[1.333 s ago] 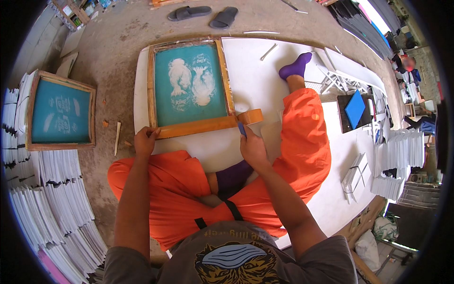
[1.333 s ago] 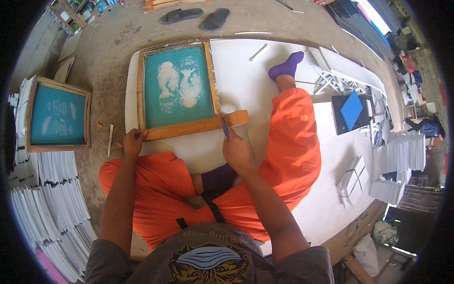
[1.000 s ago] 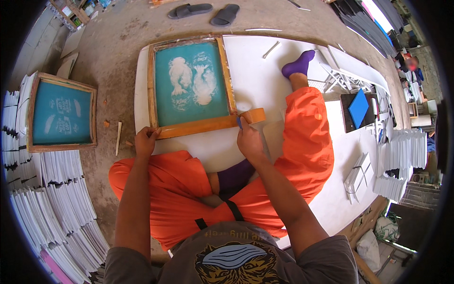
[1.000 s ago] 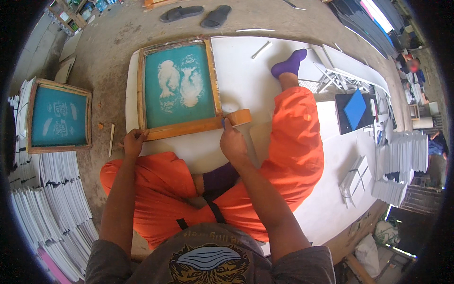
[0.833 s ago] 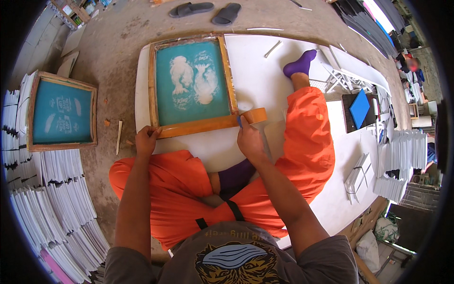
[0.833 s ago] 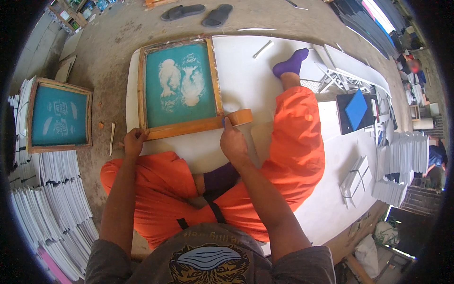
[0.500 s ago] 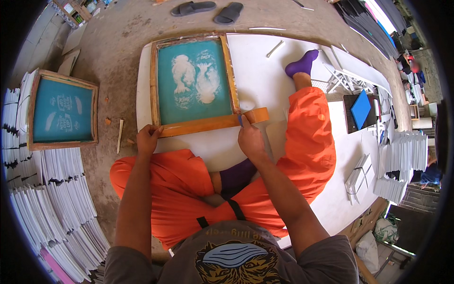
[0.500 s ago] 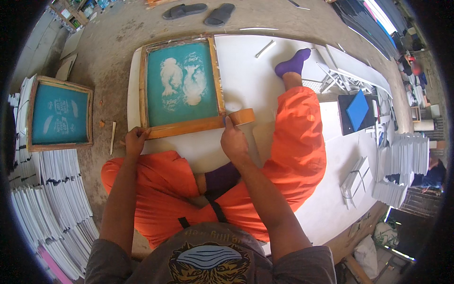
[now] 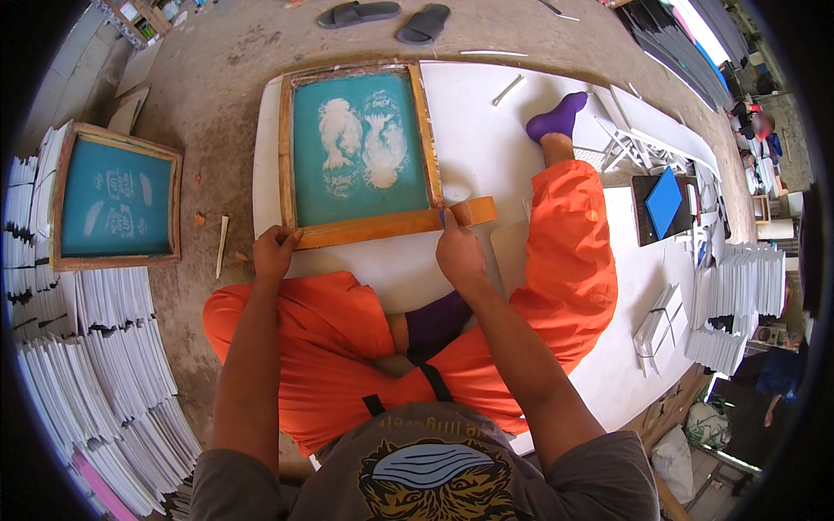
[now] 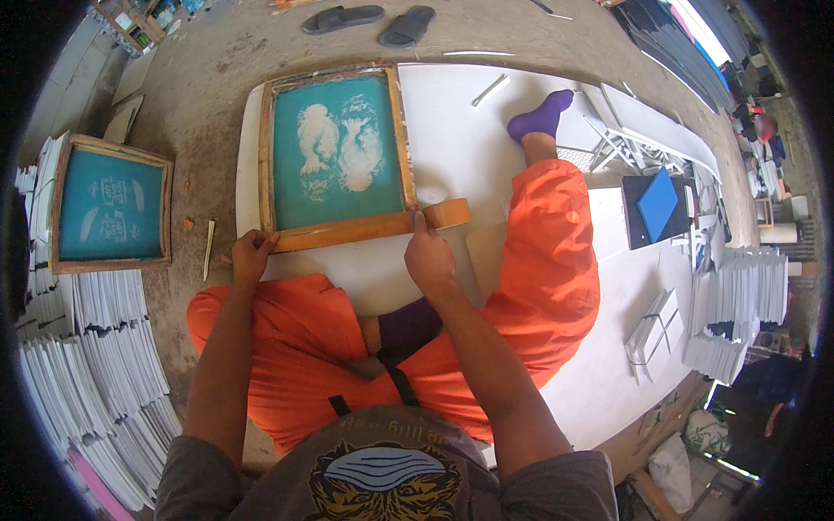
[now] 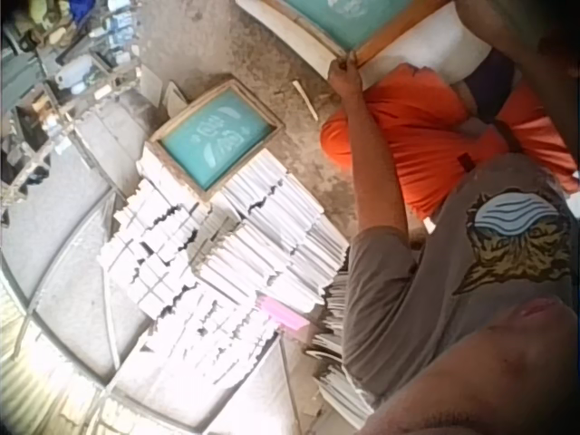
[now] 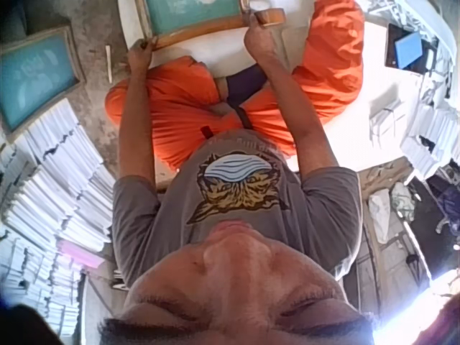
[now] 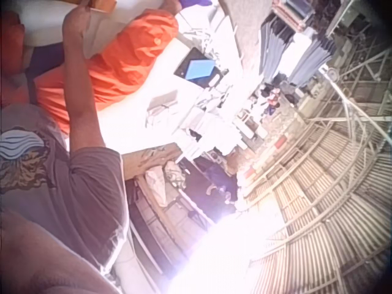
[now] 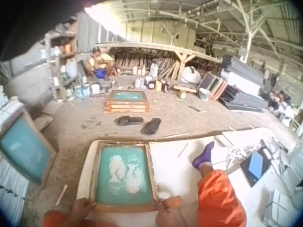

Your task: The person sits on the floor and applies masking tape to the edges of a wooden screen printing frame. They repeatedly tear off strips of tape and press them onto the frame's perimeter to seal the edges.

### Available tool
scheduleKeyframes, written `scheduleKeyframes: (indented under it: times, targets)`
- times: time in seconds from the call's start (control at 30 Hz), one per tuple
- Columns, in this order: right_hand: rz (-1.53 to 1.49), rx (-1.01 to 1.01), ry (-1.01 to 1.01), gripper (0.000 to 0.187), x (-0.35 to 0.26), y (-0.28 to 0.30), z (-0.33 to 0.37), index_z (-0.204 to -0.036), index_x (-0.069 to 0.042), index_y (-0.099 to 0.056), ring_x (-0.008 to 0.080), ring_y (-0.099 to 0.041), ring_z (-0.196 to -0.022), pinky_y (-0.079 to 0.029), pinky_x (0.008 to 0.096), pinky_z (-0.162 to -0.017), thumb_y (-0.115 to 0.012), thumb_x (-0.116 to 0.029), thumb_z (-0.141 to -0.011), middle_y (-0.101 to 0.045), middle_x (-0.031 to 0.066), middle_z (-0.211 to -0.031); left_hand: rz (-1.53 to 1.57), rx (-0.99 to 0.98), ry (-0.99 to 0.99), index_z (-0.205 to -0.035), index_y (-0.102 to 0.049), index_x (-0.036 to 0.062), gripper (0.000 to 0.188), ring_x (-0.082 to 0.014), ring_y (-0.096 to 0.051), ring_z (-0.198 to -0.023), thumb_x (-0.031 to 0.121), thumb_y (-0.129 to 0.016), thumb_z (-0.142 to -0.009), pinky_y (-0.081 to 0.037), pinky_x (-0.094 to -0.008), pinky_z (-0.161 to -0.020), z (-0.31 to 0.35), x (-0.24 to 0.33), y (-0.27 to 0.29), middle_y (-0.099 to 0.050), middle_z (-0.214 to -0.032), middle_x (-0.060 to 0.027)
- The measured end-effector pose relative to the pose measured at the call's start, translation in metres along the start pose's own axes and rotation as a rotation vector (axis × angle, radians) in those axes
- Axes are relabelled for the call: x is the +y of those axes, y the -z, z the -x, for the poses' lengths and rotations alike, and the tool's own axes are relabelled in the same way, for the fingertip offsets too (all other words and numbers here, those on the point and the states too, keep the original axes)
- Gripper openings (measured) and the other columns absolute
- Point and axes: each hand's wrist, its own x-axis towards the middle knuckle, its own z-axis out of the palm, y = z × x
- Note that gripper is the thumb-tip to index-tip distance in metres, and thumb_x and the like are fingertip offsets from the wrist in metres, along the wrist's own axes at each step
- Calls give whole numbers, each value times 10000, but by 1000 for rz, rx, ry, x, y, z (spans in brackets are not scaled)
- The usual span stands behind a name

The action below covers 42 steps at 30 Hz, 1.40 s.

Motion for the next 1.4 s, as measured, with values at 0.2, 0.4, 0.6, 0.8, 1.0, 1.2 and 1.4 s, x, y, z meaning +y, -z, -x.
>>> scheduleKeyframes:
  times: [0.2,0.4,0.6,0.8,1.0,1.2,1.4]
  targets:
    - [149,-113,-58,548,-18,12,7,-1503,-47,-459,461,-717,-991,-564,559,-900,-506,-83,-958,-719,281,-1077,-17,6,22,-934,-757,-12,310,-203,-731,-715,287,-830,-898,-567,-341,-685,0,5,2,-761,-794,-129]
    - [170,-209,-77,542,-16,15,20,-1493,-23,-470,448,-722,-1009,-573,543,-906,-517,-90,-956,-718,292,-1063,49,2,26,-939,-760,-16,297,-186,-732,-709,273,-823,-903,-565,-330,-683,2,5,0,-761,-782,-120]
    - [207,-213,-84,510,16,7,40,-1484,-106,-522,411,-734,-1008,-605,525,-847,-551,-115,-974,-735,229,-1064,51,1,17,-950,-764,-17,291,-197,-746,-738,265,-821,-907,-571,-336,-699,0,6,-2,-769,-809,-134]
    - [111,263,19,492,29,80,-1,-1491,-136,-534,417,-716,-938,-584,553,-768,-573,-213,-1007,-700,229,-1103,-29,-12,39,-963,-762,-21,298,-214,-752,-770,266,-820,-909,-571,-353,-704,4,10,5,-773,-840,-149]
    - [131,367,19,388,103,66,-105,-1369,-95,-652,437,-683,-1023,-549,533,-903,-589,-250,-1019,-694,226,-1151,31,-16,62,-980,-766,-16,299,-203,-735,-749,266,-827,-903,-563,-344,-708,-1,6,-3,-766,-832,-146]
    - [100,97,394,542,66,91,-86,-1392,-105,-623,367,-625,-1189,-525,456,-1008,-761,-300,-905,-685,147,-1236,7,2,92,-964,-759,-24,305,-194,-719,-730,265,-831,-900,-561,-340,-703,4,6,4,-759,-812,-133]
    - [83,-198,476,593,72,95,-60,-1325,-101,-651,345,-604,-1242,-497,458,-1064,-843,-256,-786,-669,130,-1295,15,-10,29,-955,-753,-35,318,-189,-708,-714,268,-834,-898,-558,-334,-688,-1,2,0,-754,-800,-135]
